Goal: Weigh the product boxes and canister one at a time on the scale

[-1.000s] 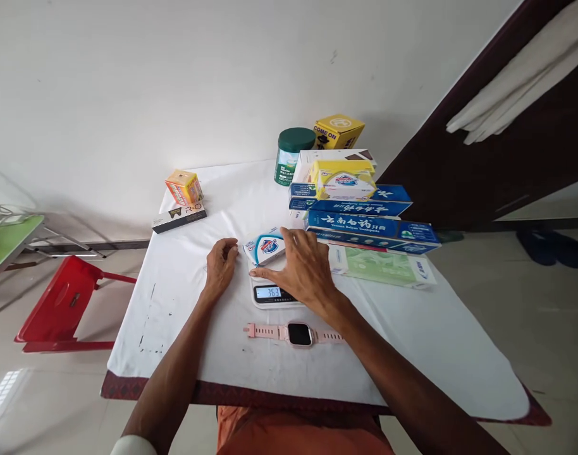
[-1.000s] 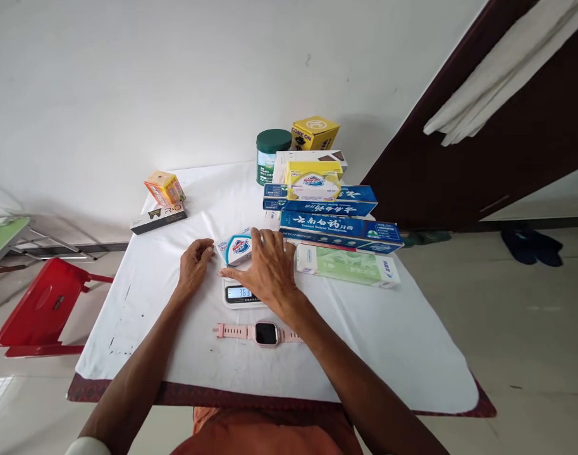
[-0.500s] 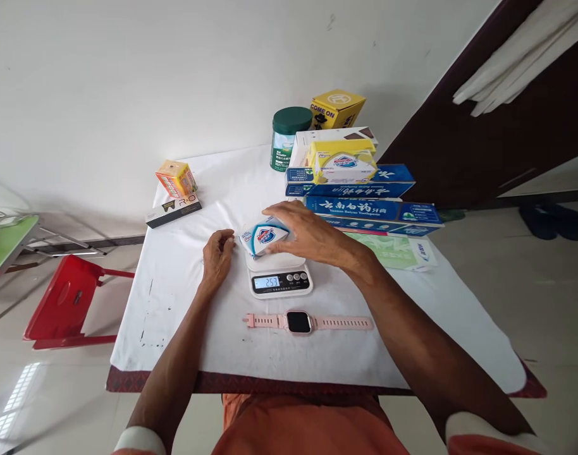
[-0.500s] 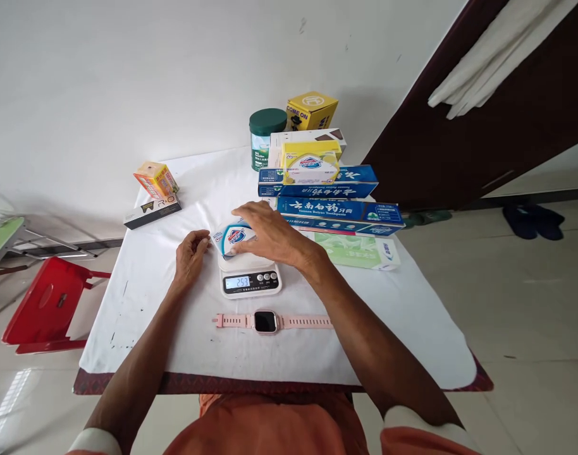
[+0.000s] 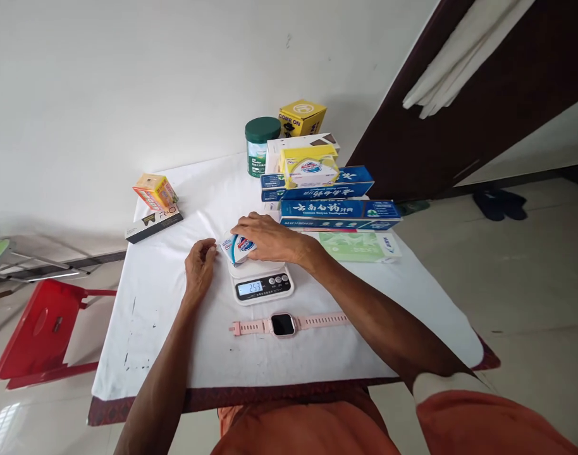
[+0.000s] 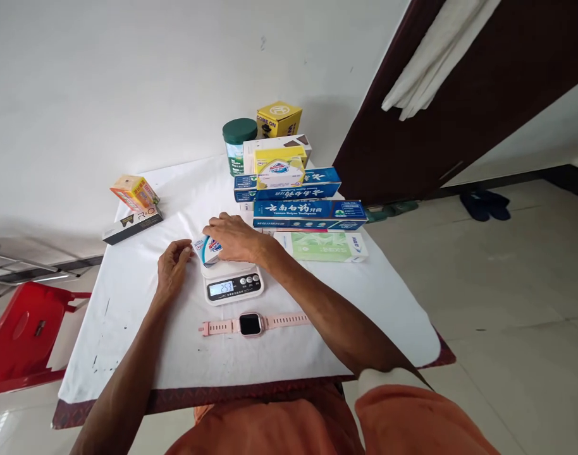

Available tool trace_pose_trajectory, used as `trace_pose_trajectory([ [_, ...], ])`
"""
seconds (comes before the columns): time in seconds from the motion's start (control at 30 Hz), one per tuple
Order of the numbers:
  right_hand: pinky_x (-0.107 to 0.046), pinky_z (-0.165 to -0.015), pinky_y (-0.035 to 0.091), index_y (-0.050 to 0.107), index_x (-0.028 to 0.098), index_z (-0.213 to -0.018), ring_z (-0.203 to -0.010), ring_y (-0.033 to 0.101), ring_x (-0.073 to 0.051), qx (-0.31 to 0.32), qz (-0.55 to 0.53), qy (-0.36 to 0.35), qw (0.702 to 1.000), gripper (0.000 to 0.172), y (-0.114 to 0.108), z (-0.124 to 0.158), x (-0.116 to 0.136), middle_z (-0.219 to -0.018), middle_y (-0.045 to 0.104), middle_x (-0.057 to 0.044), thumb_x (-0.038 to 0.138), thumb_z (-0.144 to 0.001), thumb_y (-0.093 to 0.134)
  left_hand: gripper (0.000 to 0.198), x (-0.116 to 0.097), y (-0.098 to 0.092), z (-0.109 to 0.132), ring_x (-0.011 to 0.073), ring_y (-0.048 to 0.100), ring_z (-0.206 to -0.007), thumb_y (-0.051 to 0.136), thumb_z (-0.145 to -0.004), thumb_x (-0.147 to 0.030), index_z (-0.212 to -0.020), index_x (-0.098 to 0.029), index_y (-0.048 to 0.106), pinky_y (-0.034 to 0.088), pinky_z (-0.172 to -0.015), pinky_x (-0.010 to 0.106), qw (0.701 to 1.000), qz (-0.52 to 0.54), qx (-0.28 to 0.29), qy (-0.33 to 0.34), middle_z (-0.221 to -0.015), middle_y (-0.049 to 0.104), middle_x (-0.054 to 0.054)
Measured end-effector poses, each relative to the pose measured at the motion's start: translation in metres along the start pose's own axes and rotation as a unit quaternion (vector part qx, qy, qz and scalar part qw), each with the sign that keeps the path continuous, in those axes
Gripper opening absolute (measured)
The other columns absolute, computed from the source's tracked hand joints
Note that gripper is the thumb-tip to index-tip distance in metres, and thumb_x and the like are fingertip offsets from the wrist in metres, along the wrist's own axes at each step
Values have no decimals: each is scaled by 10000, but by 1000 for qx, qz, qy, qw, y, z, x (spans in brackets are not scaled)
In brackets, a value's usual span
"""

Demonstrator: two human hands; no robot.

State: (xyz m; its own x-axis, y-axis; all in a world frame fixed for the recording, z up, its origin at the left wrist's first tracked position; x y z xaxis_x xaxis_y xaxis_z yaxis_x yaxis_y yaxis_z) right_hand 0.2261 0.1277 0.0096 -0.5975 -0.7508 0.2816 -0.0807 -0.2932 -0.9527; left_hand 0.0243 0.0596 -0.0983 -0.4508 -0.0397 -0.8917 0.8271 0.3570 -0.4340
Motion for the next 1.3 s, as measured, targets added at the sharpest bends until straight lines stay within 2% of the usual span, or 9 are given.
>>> trace_pose_trajectory([
  [0.1,-460,-1115,502,668,176,-1349,-1341,579,-313,-10,18,1,1000,411,-2,10,8,-1405,677,-139,143,-939,676,375,-1,-1,0,252,756,-912,596,-910,-446,-1140,-180,725,617,-915,426,1000,-1,7,-6,-1033,795,102],
  [0.23,-501,-1123,516,655,171,-1376,-1352,570,-326,-79,11,35,996,414,-14,42,10,-1421,666,-142,186,-963,667,400,-2,-2,0,248,754,-909,596,-913,-473,-1148,-175,722,613,-904,411,1000,-5,9,-4,-1017,795,99],
  [0.37,-534,-1196,496,621,152,-1479,-1406,547,-365,-191,29,117,974,517,-32,89,-14,-1473,638,-171,230,-970,663,386,-2,-1,1,233,748,-883,598,-919,-460,-1147,-175,723,611,-873,385,1000,-4,5,8,-991,792,92],
  [0.47,-585,-1240,456,618,135,-1492,-1406,543,-396,-231,52,161,958,544,-34,113,-43,-1472,637,-189,287,-971,655,360,-3,-1,1,231,748,-875,607,-923,-445,-1134,-178,725,613,-869,383,1000,-8,5,15,-969,787,85],
  [0.67,-683,-1091,528,679,197,-1435,-1406,531,-457,-277,73,235,929,471,-11,120,-87,-1535,607,-196,286,-982,592,272,-4,-3,3,234,739,-881,629,-929,-390,-1115,-219,730,617,-889,389,1000,-5,10,21,-938,780,63],
  [0.87,-716,-1095,515,634,220,-1487,-1419,517,-485,-301,61,214,927,504,-7,120,-69,-1517,593,-211,394,-1014,621,224,1,0,4,214,730,-874,617,-941,-297,-1112,-200,726,606,-891,388,1000,11,3,12,-1001,772,71],
  [1.03,-618,-1161,532,672,258,-1404,-1335,599,-413,-298,34,86,950,393,-23,68,-30,-1355,678,-167,389,-1048,568,223,7,5,5,203,729,-892,602,-946,-257,-1118,-195,729,607,-872,367,1000,12,-2,7,-1041,775,82],
  [1.17,-552,-1141,553,730,221,-1288,-1282,628,-358,-186,9,-29,982,318,-23,-18,7,-1287,715,-139,298,-987,663,219,9,6,6,201,723,-917,581,-962,-234,-1121,-199,728,599,-894,368,1000,9,2,17,-1085,774,84],
  [1.3,-473,-1138,547,694,117,-1327,-1363,600,-344,-67,37,-85,993,373,-14,-107,53,-1413,690,-188,193,-962,676,181,9,7,5,208,709,-931,584,-947,-197,-1069,-210,717,594,-908,373,999,9,-9,30,-1085,767,82],
])
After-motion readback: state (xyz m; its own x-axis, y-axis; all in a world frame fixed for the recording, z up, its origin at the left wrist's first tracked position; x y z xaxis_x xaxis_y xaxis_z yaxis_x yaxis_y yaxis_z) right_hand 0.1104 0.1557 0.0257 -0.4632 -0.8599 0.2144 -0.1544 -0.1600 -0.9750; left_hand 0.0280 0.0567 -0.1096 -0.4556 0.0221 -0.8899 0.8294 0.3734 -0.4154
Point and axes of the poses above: each hand's wrist, its own z-axis away from the middle knuckle, its own y-axis out of the palm, x = y × z, the point moved 2 cm from there along -z, towards the middle knuckle
